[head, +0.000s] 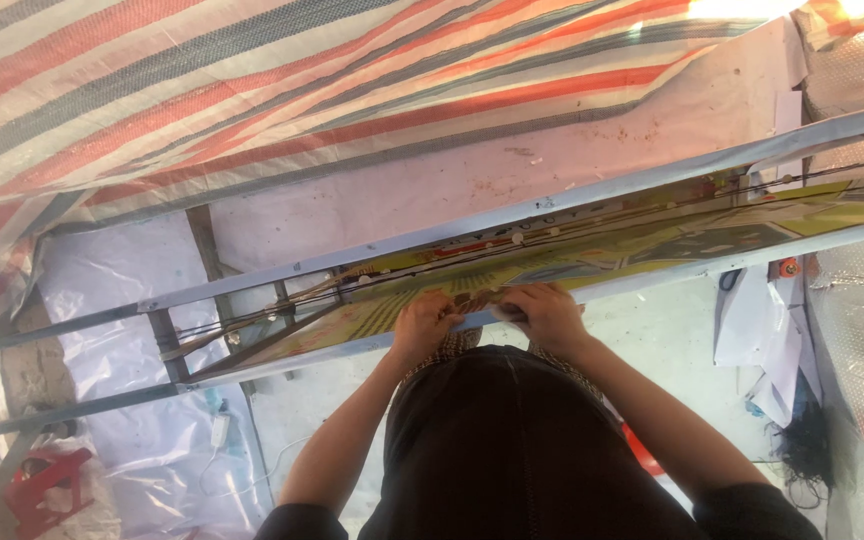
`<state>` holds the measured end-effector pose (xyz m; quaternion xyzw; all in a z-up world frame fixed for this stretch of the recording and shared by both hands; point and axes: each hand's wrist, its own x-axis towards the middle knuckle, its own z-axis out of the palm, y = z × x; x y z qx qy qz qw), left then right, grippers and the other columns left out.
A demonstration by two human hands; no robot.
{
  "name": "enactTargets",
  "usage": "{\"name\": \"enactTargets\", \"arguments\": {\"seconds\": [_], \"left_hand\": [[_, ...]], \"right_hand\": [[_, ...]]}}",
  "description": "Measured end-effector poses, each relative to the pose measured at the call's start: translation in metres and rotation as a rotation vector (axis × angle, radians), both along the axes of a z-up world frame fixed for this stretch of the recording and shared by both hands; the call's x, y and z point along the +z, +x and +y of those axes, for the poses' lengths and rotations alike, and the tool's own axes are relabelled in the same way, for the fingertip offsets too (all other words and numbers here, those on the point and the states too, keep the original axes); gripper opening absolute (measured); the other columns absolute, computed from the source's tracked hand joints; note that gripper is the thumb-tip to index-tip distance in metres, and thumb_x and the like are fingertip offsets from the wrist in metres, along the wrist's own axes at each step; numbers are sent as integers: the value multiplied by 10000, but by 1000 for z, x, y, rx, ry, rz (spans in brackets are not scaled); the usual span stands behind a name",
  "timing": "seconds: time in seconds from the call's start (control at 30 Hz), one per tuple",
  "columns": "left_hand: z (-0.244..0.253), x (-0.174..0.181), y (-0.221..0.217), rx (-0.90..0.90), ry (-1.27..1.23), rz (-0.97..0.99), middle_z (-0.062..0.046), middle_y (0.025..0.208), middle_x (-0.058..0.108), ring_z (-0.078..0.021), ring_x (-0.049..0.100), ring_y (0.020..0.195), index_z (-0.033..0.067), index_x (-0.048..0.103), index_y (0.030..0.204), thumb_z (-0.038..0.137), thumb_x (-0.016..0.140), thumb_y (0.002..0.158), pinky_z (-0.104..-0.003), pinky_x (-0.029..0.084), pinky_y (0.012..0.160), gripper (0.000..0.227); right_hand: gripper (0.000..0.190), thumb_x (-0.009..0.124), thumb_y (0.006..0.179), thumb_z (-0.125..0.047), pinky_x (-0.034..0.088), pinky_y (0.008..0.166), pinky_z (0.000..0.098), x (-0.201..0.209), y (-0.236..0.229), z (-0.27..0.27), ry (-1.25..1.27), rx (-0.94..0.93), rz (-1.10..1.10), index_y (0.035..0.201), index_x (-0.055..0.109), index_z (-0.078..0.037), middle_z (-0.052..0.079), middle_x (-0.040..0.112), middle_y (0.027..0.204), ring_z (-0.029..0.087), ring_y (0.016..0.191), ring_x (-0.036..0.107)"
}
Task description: Assembling a large sign frame using a screwdriver and applying a white backing sheet
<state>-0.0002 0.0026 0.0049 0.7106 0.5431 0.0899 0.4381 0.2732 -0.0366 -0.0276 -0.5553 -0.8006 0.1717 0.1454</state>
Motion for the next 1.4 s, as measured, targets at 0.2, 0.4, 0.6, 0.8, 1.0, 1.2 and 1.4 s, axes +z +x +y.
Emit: {"name": "enactTargets", "arguments": {"seconds": [0.2,0.4,0.6,0.8,1.0,1.2,1.4], "left_hand": [[6,9,-1,0,-118,27,-59,897,720,-318,728,910,138,707,939,382,785,905,-514,589,821,258],[18,-20,-9,64,-392,-126,-92,932,732,-362,711,948,94,751,947,374,808,886,-529,531,834,293],[26,-38,-8,126,-664,-281,-94,801,656,-266,610,772,80,726,775,214,779,885,-422,455,737,181],[-3,24,9,-80,509,-60,-82,1017,659,-324,683,937,134,749,1011,160,772,908,-407,585,810,109],[-26,-26,28,-219,870,-34,-62,1005,605,-268,637,872,137,707,1072,254,631,986,-332,561,794,164],[-19,-15,31,-296,878,-11,-106,995,604,-307,640,929,49,705,1080,214,746,861,-377,554,845,278],[-25,-39,26,-289,802,-13,-91,1018,577,-309,617,912,87,699,1079,229,715,923,-391,532,784,212]], "right_hand": [[302,826,724,-318,531,809,323,-31,-17,-4,-43,-127,-120,960,637,-317,-130,652,837,135,867,708],[239,787,839,-381,545,791,426,0,-21,9,-278,-151,-16,993,656,-251,-32,718,864,233,897,731],[364,589,1048,-433,530,921,525,76,-30,39,-617,-118,14,1119,677,-87,121,721,925,360,939,724],[443,527,1060,-507,543,829,515,94,-30,54,-773,-117,7,1040,661,-86,113,673,845,350,845,713],[399,552,1052,-503,549,704,496,53,-29,49,-712,-78,-14,897,597,-138,65,636,753,321,717,682],[411,572,1030,-528,557,666,445,65,-24,55,-713,-61,-11,857,614,-157,41,636,730,277,669,667],[154,663,976,-313,560,815,358,73,-3,10,96,6,81,1098,733,-249,-16,723,1048,237,1033,663]]}}
